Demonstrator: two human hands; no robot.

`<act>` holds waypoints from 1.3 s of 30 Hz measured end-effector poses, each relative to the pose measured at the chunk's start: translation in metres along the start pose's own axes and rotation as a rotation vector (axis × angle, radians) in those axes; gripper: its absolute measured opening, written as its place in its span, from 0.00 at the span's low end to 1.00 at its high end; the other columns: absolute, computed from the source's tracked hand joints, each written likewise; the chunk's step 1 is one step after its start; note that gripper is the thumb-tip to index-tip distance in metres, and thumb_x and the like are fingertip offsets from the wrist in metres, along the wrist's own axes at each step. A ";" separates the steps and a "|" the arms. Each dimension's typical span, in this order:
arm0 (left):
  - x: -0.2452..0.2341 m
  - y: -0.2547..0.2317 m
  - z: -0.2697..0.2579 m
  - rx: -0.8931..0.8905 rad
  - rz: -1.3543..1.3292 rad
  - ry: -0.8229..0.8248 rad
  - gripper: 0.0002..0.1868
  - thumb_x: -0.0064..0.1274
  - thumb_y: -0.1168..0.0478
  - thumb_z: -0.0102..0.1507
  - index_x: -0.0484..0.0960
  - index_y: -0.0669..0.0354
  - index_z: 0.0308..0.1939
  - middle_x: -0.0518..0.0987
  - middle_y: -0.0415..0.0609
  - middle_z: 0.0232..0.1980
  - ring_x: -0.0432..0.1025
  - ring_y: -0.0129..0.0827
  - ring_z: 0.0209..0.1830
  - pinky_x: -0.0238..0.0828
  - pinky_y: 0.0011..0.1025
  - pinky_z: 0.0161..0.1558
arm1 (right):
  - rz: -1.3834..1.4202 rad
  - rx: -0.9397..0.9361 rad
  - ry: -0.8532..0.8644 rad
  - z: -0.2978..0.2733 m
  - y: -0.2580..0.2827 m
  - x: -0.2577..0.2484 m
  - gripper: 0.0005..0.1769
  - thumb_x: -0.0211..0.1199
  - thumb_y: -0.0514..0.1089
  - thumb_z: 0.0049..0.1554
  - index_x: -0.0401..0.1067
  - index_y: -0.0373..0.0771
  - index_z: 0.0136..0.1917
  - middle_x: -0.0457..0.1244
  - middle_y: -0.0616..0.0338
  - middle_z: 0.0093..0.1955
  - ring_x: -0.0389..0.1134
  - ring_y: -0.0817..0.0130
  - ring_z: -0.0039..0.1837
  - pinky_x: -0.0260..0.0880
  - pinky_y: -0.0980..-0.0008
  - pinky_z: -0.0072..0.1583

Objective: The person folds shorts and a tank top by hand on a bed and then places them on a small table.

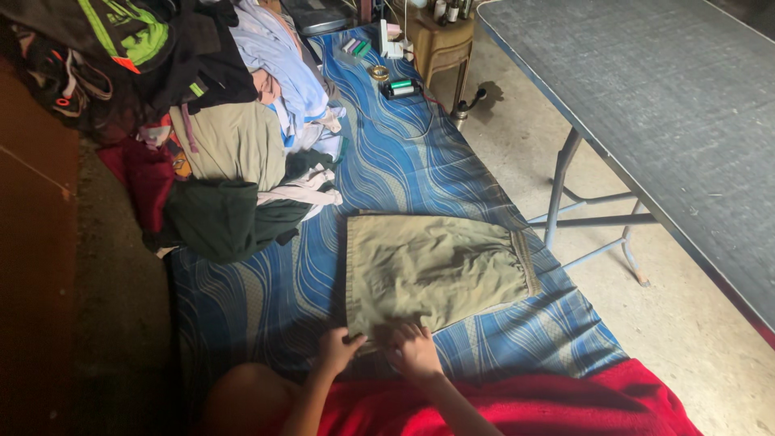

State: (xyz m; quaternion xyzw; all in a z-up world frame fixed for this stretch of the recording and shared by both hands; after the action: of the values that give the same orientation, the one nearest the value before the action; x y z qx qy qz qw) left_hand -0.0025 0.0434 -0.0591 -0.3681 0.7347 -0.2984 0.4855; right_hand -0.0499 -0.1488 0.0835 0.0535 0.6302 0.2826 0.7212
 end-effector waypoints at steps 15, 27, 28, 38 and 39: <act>-0.060 -0.081 -0.057 0.305 -0.277 -0.435 0.21 0.69 0.64 0.53 0.81 0.63 0.48 0.84 0.52 0.38 0.79 0.31 0.35 0.78 0.30 0.38 | 0.163 -0.070 -0.170 0.028 0.046 -0.059 0.08 0.69 0.43 0.50 0.73 0.46 0.44 0.65 0.59 0.46 0.67 0.56 0.54 0.62 0.55 0.56; -0.073 -0.105 -0.071 0.490 -0.103 -0.613 0.11 0.58 0.62 0.61 0.83 0.63 0.46 0.81 0.56 0.36 0.77 0.42 0.33 0.73 0.35 0.38 | 0.094 -0.120 -0.251 0.032 0.041 -0.056 0.08 0.68 0.39 0.48 0.71 0.44 0.41 0.65 0.57 0.43 0.68 0.56 0.50 0.65 0.54 0.53; -0.067 -0.085 -0.057 0.402 -0.153 -0.589 0.12 0.59 0.60 0.61 0.83 0.64 0.45 0.81 0.56 0.35 0.77 0.41 0.33 0.73 0.35 0.37 | 0.078 -0.123 -0.242 0.032 0.040 -0.051 0.08 0.68 0.39 0.49 0.71 0.44 0.41 0.65 0.57 0.42 0.68 0.55 0.50 0.65 0.54 0.53; -0.036 -0.048 -0.033 0.309 -0.154 -0.411 0.27 0.60 0.43 0.59 0.85 0.68 0.37 0.81 0.56 0.31 0.75 0.40 0.28 0.71 0.37 0.32 | 0.100 -0.090 -0.073 0.018 0.043 -0.043 0.09 0.68 0.43 0.49 0.69 0.42 0.39 0.65 0.55 0.44 0.66 0.52 0.53 0.63 0.53 0.55; -0.034 -0.070 -0.043 0.457 -0.059 -0.470 0.28 0.60 0.41 0.59 0.85 0.69 0.36 0.81 0.56 0.30 0.75 0.40 0.27 0.71 0.37 0.31 | 0.109 -0.098 -0.090 0.019 0.046 -0.046 0.09 0.69 0.44 0.49 0.70 0.42 0.38 0.65 0.55 0.44 0.66 0.52 0.53 0.63 0.53 0.55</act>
State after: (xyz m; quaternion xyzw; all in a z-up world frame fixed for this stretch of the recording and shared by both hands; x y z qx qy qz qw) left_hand -0.0162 0.0366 0.0284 -0.3294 0.5057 -0.3762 0.7030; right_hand -0.0497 -0.1269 0.1472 0.0651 0.5785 0.3494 0.7341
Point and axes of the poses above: each hand's wrist, its own z-axis towards the middle knuckle, its own x-axis out of the palm, y = z × x, the point moved 10 cm from there along z, towards the middle knuckle
